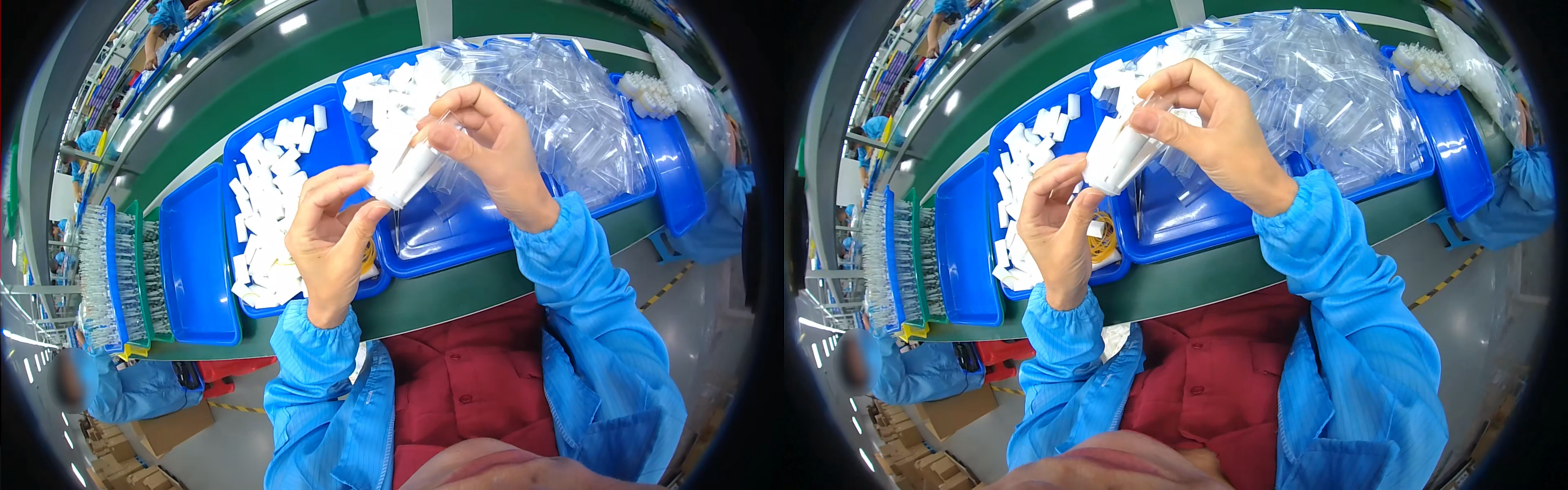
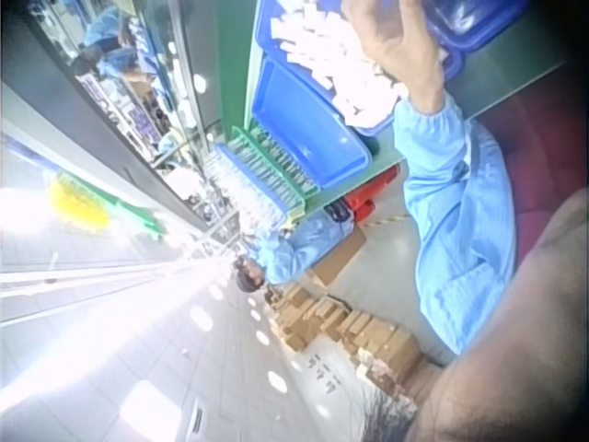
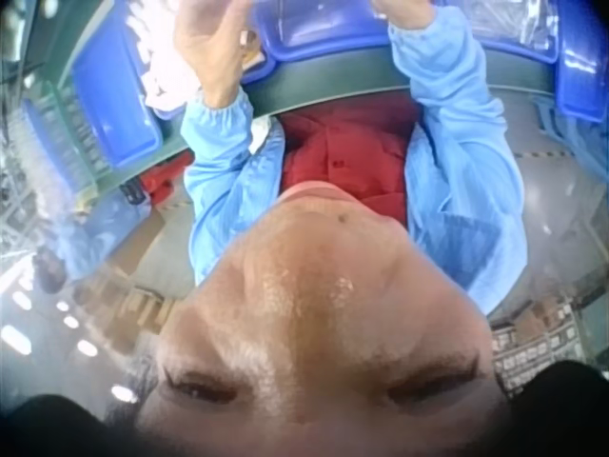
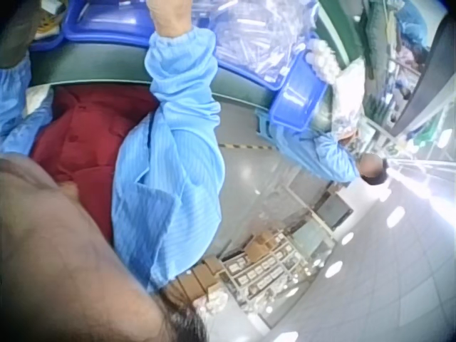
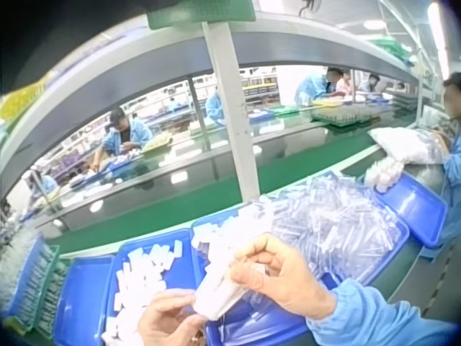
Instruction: Manually assembling small white components and inserting them into clear plastic tubes at a manufacturing production line.
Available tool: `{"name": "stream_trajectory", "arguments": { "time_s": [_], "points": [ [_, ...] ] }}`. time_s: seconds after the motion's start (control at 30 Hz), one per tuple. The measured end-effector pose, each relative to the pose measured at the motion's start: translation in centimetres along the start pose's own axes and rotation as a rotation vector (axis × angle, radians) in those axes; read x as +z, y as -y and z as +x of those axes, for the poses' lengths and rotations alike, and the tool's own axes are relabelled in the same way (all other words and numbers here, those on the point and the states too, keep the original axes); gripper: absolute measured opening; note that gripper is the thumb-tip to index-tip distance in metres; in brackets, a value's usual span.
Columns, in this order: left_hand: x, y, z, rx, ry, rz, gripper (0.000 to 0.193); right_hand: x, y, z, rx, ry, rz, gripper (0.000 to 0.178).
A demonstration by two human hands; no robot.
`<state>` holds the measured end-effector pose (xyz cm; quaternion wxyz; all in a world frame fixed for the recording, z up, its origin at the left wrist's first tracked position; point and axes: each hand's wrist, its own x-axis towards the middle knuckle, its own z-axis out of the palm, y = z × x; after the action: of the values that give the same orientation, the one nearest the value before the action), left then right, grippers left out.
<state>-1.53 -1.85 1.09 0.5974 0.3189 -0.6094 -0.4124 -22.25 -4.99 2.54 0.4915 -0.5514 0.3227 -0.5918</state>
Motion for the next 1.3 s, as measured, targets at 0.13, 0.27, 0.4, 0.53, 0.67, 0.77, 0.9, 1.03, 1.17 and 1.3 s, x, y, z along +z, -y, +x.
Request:
{"name": "stream_trajectory", "arguments": {
  "time_s": [0.13,0.27,0.4,0.53,0.67,0.77,0.9,1.03,1.17,1.3],
  "points": [
    [0.6,-0.3,-0.3,0.052,-0.032,0.027,0.029,0.5,-0.5,-0.7,-0.164,0.132,-0.168,0.032],
    [0.5,0.0,-0.8,0.167,0.011,0.154,0.034,0.4,-0.8,-1.1,-0.186,0.158,-0.148,0.034],
    [0.3,-0.4,-0.4,0.102,0.023,0.185,0.050,0.0,0.1,-0.6,-0.219,0.183,-0.198,0.035],
    [-0.1,-0.1,0.1,0.109,0.113,0.189,0.049,-0.2,0.0,-0.7,-0.221,0.313,-0.258,0.037],
    [0.6,-0.2,0.0,0.092,0.098,0.230,0.039,-0.1,0.1,-0.6,-0.291,0.381,-0.356,0.038],
    [0.1,0.4,0.6,0.061,0.041,0.226,0.035,-0.3,0.1,0.3,-0.443,0.269,-0.583,0.027],
    [-0.8,0.3,1.1,-0.023,-0.080,0.138,0.031,-2.0,2.4,-0.8,-0.530,0.363,-1.094,0.016],
    [-0.5,-0.1,0.8,-0.090,-0.059,0.007,0.032,-2.0,1.7,-3.1,-0.588,0.598,-1.424,0.014],
    [-0.2,0.6,0.3,-0.123,-0.036,-0.033,0.032,-1.9,1.1,-3.7,-0.472,0.744,-1.546,0.026],
    [-0.6,0.1,0.1,-0.124,-0.056,-0.052,0.030,-2.0,0.8,-3.4,-0.392,0.682,-1.213,0.032]
  ]
}}
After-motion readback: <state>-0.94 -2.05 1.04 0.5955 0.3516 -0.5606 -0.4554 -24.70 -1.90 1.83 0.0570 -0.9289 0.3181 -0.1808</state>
